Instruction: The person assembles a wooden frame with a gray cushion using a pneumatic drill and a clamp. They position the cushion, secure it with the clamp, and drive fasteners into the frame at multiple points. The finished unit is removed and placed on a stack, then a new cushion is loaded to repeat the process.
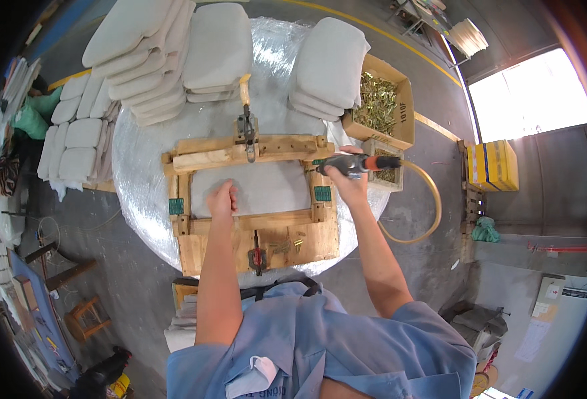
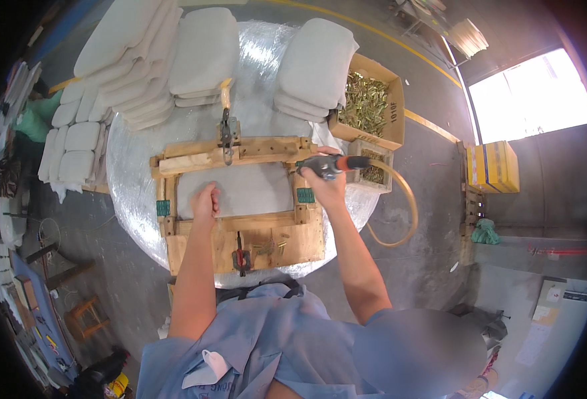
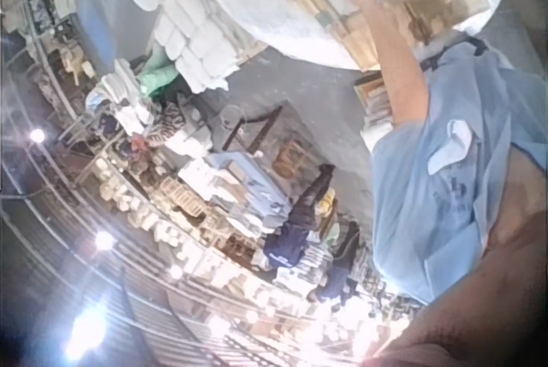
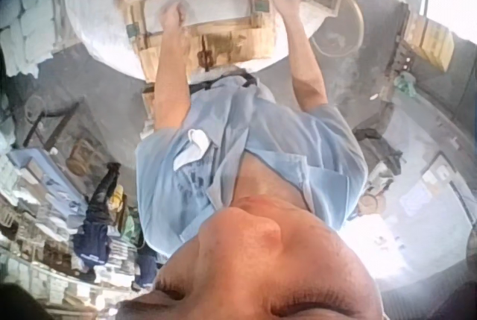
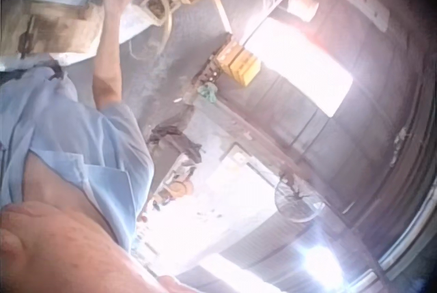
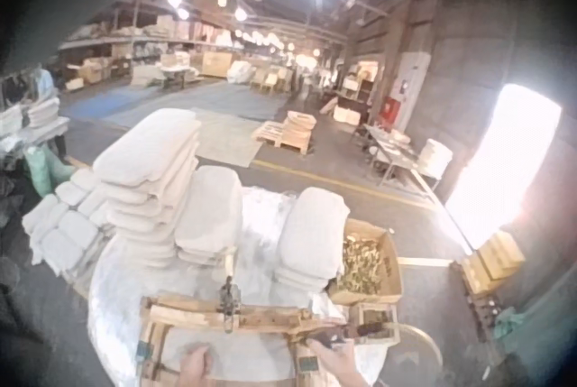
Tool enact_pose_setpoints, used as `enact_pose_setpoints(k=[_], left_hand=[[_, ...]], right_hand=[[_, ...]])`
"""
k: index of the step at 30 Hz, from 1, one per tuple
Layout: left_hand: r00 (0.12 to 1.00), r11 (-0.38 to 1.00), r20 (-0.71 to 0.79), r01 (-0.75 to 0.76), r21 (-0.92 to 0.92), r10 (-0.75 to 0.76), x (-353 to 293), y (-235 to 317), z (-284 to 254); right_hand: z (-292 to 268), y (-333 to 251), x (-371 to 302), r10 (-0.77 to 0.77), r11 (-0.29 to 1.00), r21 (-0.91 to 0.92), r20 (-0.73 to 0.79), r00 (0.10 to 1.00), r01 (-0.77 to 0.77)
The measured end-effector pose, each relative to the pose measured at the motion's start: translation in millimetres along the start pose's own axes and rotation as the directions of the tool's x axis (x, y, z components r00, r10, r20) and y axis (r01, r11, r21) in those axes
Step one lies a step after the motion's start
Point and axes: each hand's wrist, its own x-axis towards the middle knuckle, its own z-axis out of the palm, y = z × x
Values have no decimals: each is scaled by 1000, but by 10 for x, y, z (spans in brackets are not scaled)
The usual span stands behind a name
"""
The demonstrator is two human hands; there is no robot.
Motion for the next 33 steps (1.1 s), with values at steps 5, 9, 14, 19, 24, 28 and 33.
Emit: enact_pose_setpoints(k=[5, 9, 14, 19, 24, 28, 33], left_hand=[[981, 992, 179, 87, -90, -69, 48, -67, -159], [905, 902, 418, 243, -358, -78, -205, -64, -367], [788, 806, 611, 409, -428, -75, -867, 202, -516], [740, 835, 672, 374, -403, -7, -1049, 319, -831], [741, 890, 671, 324, -321, -28, -1047, 446, -1064], [745, 878, 667, 326, -350, -11, -956, 494, -1224], [714, 861, 700, 360, -358, -8, -939, 535, -1274]], right_hand=[[46, -192, -630, 144, 988, 94, -254, 956, -124], [363, -831, -1364, 289, 939, 265, -265, 920, -219], [833, -1195, -1865, 271, 914, 361, -201, 941, -186], [1318, -1263, -2008, 218, 910, 393, -184, 958, -132], [1620, -1265, -2072, 216, 930, 337, -181, 960, -146], [1810, -1352, -2098, 210, 938, 316, -184, 960, -145], [1940, -1439, -2138, 199, 938, 323, -200, 959, -127]])
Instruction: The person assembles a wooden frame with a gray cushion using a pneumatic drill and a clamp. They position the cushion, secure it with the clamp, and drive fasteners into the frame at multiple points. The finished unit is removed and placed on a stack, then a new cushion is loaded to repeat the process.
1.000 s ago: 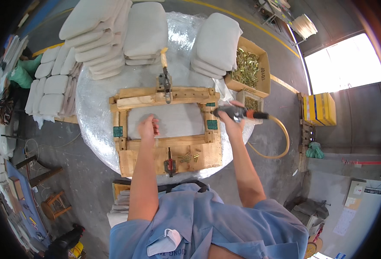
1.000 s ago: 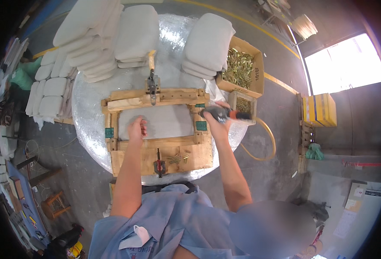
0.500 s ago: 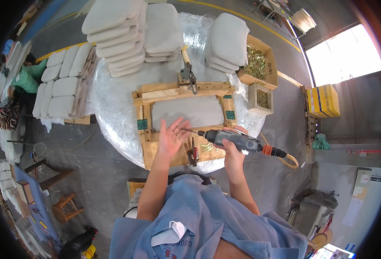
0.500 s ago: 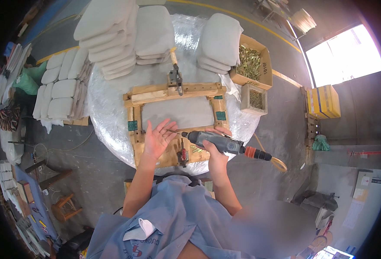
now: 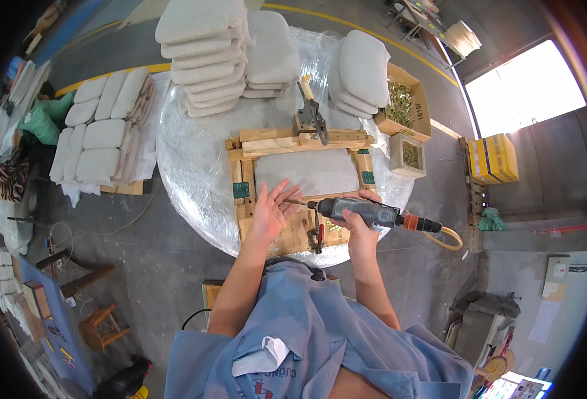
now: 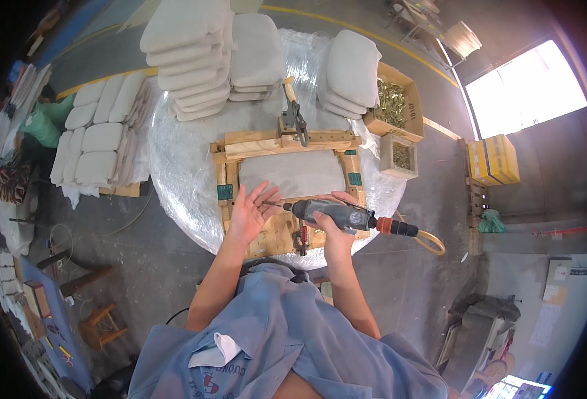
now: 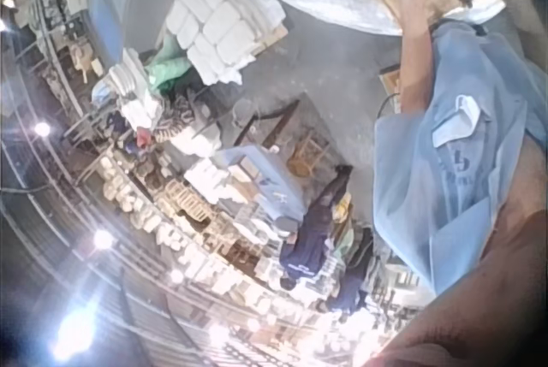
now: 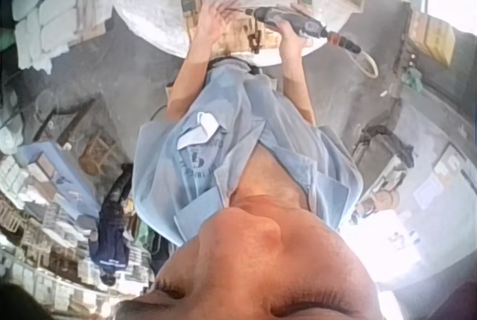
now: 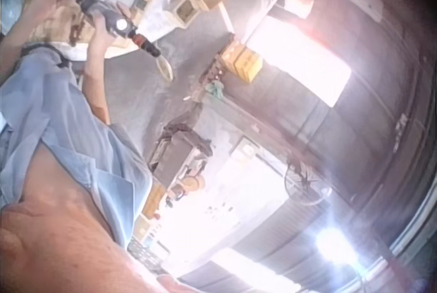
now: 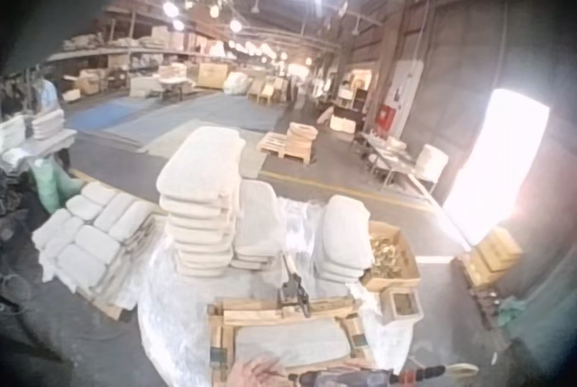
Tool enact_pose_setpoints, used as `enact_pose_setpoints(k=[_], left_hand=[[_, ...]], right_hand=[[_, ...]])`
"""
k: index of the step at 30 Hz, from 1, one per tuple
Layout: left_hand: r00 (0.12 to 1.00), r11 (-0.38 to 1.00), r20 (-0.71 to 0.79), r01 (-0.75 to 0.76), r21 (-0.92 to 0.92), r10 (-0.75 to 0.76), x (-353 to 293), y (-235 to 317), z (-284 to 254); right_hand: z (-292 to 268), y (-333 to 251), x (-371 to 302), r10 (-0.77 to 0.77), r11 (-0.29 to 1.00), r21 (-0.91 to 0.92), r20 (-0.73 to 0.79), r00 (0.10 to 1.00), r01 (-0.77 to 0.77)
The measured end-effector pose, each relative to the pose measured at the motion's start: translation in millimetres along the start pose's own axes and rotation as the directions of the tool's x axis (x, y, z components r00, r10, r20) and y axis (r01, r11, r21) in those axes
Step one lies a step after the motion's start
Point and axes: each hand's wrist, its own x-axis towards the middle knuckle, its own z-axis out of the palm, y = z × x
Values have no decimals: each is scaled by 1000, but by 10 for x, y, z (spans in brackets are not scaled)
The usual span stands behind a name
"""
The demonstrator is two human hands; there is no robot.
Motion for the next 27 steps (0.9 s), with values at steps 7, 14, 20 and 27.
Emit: enact_pose_setpoints(k=[7, 14, 20, 27], left_hand=[[1000, 1000, -24, 8, -20, -8, 88, 94, 47], [995, 990, -63, 90, 104, -83, 168, -120, -286], [982, 976, -9, 185, -115, -187, 175, -339, -285], [991, 991, -23, 131, -35, -132, 241, -295, -298]], right_hand=[[54, 22, -77, -37, 998, 44, -49, 998, 39], [-38, -26, -133, -48, 995, 83, -130, 990, 59], [-139, -53, -156, -49, 992, 104, -148, 988, 65], [-93, -80, -171, -40, 994, 92, -185, 982, 58]])
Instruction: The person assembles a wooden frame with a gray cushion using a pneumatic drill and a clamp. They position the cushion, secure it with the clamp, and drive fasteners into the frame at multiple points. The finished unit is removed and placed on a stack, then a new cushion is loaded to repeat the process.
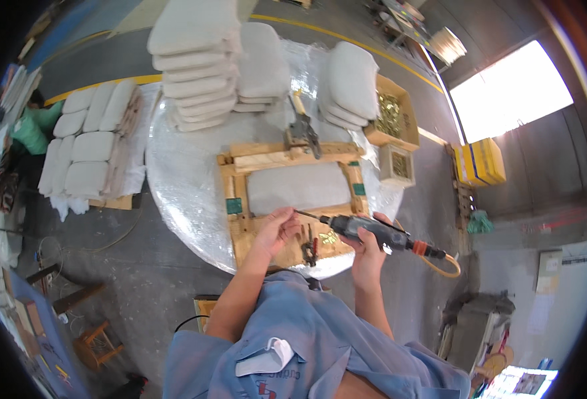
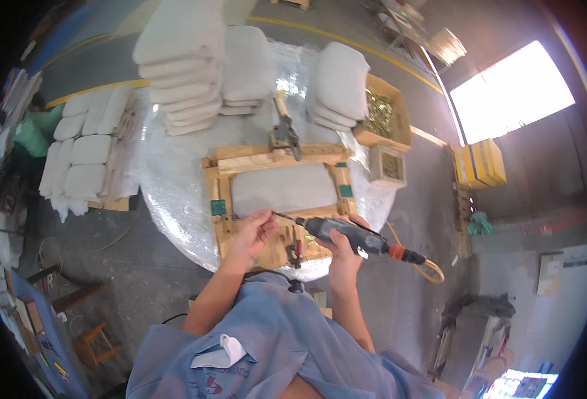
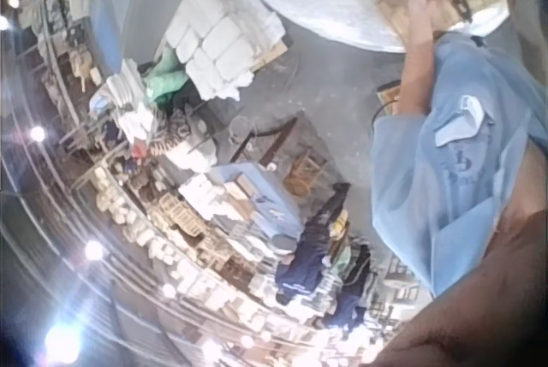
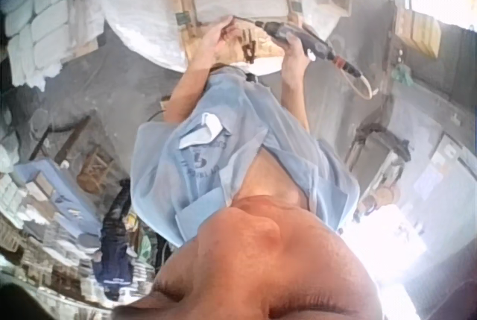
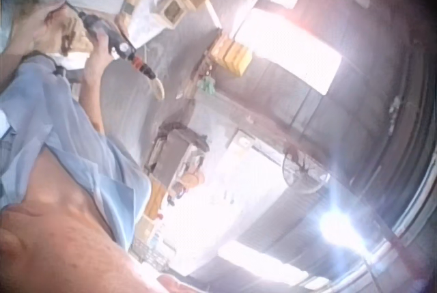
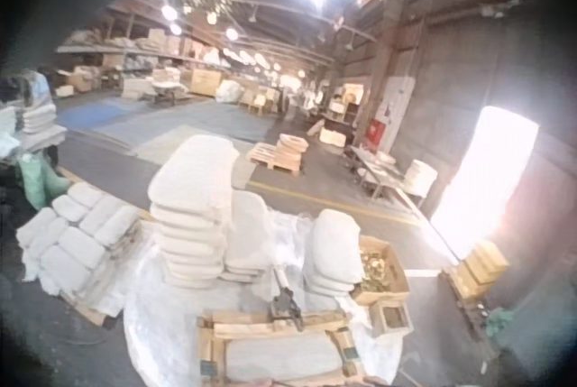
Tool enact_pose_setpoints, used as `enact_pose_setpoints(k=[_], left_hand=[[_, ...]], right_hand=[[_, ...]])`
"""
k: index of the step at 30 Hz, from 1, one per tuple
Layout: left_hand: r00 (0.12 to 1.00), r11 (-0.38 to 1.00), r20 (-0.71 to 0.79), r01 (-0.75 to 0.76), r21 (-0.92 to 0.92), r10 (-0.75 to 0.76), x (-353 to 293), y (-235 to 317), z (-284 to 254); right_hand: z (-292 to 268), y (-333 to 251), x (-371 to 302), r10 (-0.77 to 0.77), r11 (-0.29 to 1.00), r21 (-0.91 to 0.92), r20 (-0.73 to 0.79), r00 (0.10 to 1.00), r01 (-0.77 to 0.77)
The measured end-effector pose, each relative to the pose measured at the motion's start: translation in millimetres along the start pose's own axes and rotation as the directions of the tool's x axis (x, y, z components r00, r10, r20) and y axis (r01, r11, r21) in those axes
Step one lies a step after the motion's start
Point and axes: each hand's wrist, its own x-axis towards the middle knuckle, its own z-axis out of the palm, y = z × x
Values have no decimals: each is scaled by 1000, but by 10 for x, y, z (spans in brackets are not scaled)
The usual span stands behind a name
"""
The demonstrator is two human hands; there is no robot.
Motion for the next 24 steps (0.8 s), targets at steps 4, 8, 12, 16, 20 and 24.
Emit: enact_pose_setpoints(k=[4, 8, 12, 16, 20, 24], left_hand=[[999, 981, 37, -35, 190, 29, -8, 187, -59], [989, 913, 141, -9, 408, -53, -157, 375, -217], [972, 813, 190, 3, 582, -139, -361, 569, -317], [975, 816, 184, -3, 578, -127, -526, 592, -346], [981, 778, -43, -122, 617, 187, -507, 670, -266], [624, 539, -287, -261, 801, 727, -121, 960, -434]], right_hand=[[7, -27, -22, 49, 999, 18, 14, 999, -49], [-17, 13, 74, 94, 995, -27, 69, 993, -92], [78, 26, 206, 167, 985, -46, 84, 982, -164], [164, 36, 269, 246, 969, -70, 113, 963, -239], [311, -110, 423, 244, 965, -140, 182, 953, -220], [633, -131, 590, 89, 986, -158, 185, 979, -59]])
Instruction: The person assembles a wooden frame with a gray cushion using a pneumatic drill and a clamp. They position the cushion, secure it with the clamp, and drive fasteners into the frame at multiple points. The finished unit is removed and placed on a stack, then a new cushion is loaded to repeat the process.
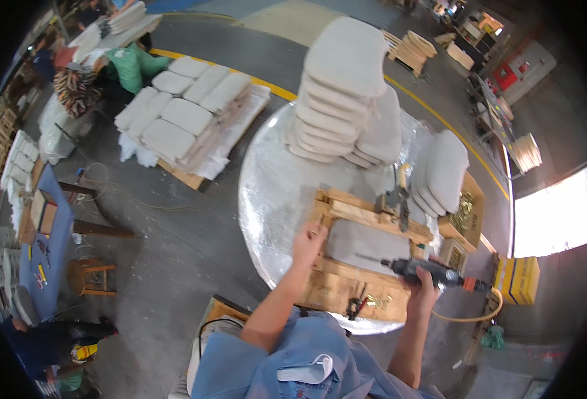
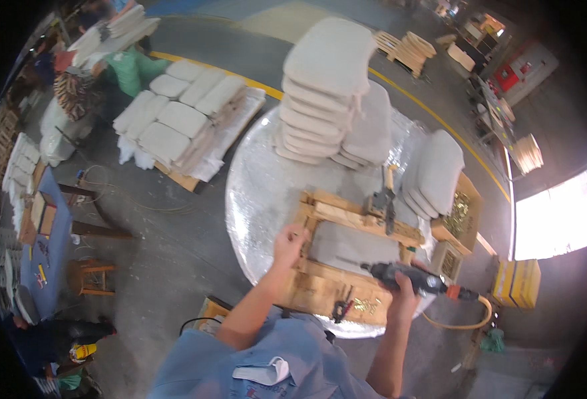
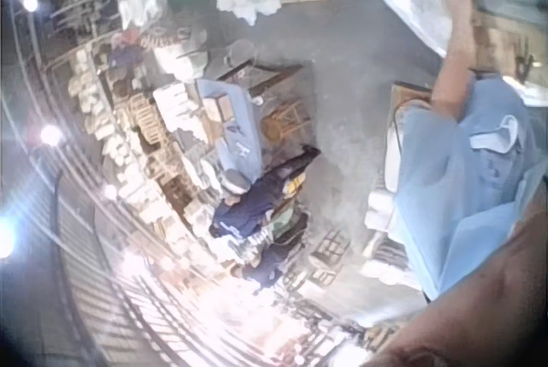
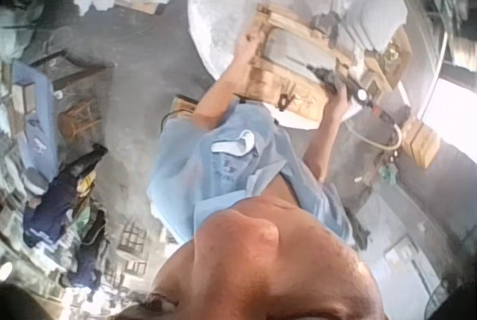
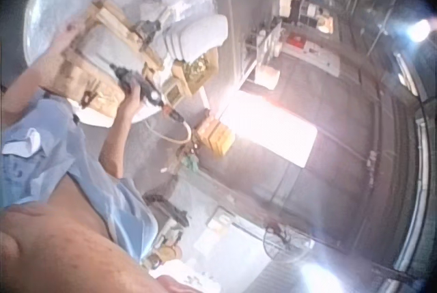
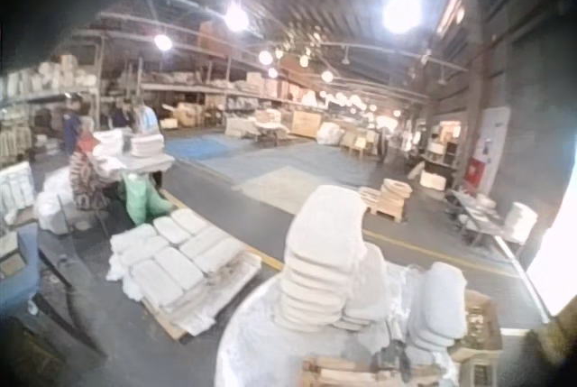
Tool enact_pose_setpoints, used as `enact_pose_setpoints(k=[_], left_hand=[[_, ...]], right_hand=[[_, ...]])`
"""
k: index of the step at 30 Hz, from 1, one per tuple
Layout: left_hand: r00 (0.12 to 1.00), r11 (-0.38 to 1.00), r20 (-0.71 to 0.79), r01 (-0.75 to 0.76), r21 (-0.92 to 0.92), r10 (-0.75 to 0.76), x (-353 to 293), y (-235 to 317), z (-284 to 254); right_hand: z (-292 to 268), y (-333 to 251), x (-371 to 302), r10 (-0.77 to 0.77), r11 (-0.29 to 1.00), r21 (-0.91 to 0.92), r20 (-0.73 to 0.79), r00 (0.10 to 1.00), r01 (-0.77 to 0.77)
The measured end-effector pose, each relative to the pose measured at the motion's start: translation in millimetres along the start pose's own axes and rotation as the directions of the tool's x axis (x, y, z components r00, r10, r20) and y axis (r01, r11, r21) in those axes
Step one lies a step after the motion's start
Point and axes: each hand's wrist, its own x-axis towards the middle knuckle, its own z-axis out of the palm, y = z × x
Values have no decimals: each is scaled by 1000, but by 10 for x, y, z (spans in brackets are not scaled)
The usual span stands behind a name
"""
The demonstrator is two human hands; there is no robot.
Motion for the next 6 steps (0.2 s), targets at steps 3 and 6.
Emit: enact_pose_setpoints(k=[3, 6], left_hand=[[981, 873, -17, -165, 459, 194, 190, 123, 89], [951, 573, 264, -307, 760, 159, 273, -103, 215]], right_hand=[[204, 34, 174, -110, 986, -120, 67, 992, 117], [252, 77, 288, -174, 954, -214, 182, 968, 211]])
